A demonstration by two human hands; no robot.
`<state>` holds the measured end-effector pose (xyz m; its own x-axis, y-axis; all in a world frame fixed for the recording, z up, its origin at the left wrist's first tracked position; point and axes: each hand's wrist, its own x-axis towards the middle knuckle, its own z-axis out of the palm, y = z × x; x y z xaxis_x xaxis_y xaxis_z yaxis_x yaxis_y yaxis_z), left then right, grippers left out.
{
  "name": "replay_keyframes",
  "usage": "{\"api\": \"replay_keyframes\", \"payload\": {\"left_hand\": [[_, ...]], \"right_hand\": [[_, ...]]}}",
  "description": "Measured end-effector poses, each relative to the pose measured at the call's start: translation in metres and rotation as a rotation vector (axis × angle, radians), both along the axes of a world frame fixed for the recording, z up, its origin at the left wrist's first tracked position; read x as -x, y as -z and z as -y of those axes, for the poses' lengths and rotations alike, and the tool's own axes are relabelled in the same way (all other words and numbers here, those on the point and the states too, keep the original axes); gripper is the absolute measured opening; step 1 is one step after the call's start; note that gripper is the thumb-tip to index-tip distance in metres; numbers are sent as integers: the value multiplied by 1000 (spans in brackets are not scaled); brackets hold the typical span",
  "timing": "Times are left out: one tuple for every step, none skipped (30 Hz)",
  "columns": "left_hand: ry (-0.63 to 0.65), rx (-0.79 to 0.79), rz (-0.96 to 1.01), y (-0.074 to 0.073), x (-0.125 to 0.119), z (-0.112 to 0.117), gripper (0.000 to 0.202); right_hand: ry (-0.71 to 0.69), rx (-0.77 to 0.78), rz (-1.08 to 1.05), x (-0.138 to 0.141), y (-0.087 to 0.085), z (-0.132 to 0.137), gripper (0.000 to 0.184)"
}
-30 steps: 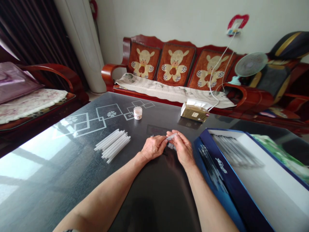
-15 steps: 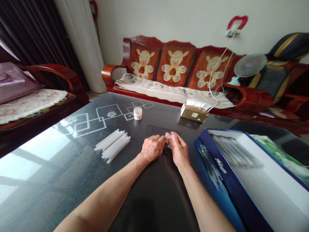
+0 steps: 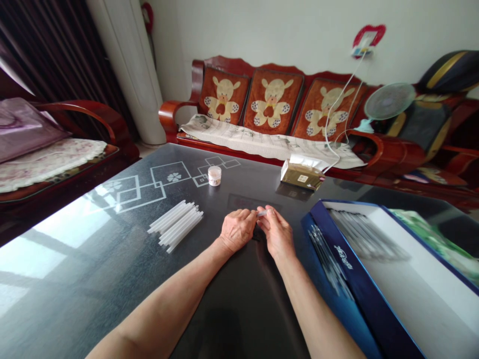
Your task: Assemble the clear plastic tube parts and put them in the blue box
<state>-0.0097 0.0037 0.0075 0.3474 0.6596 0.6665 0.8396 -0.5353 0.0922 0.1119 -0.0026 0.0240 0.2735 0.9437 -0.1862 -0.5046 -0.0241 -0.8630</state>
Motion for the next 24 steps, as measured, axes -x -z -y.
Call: {"api": "replay_keyframes", "payload": {"left_hand": [[-1,-3,-2,0,0,0,22],[-2,-6,-4,0,0,0,22],[-3,-11,-6,0,-1,0,21],[-4,-15,-7,0,-1,0,21],[-4,-17,-9,0,-1,0,20],[-3,-18,-10,0,-1,0,20],[-2,-18,-12,0,-1,0,21],[-1,-17,-14,0,-1,1,21],[0,-14,-17,0,-2,1,21],[0,-10,-20,0,-2,1,22],[1,-6,-22,1,-2,1,22],[2,0,-25,1,-3,1,22],[3,7,-27,1,-3,1,22],[3,18,-29,2,-4,2,22],[5,33,-31,2,-4,2,23],[7,51,-34,2,-4,2,24],[7,71,-38,2,-4,1,25],[6,91,-44,2,-4,1,26],[-1,107,-51,2,-3,0,26],[-12,119,-57,1,-2,-1,27],[-27,128,-62,0,-1,-2,28],[-44,138,-64,-1,0,-3,28],[-57,149,-63,-3,1,-3,28],[-61,162,-60,-6,2,-4,28]], "right_hand": [[2,14,-7,0,-1,0,36],[2,28,-14,0,-2,0,35],[1,41,-19,0,-3,0,34],[0,54,-21,0,-3,0,33],[0,65,-21,0,-4,0,32],[0,75,-18,-1,-5,0,31],[0,86,-14,-1,-5,0,30],[-2,95,-11,-2,-6,0,29],[-5,104,-9,-3,-6,0,28],[-12,114,-8,-4,-7,-1,27],[-19,125,-8,-5,-7,-1,26],[-26,134,-9,-6,-7,-1,25],[-30,140,-9,-6,-6,-1,24],[-30,143,-9,-7,-5,-1,23],[-27,142,-10,-7,-4,-2,22],[-25,141,-12,-8,-2,-2,21],[-24,134,-11,-8,0,-2,20],[-27,121,-4,-8,1,-3,20],[-35,106,11,-9,2,-3,20],[-50,90,35,-10,2,-4,20],[-71,76,70,-12,0,-4,21],[-96,65,110,-13,-2,-5,21],[-125,58,153,-16,-6,-5,21],[-152,56,196,-18,-10,-5,21]]}}
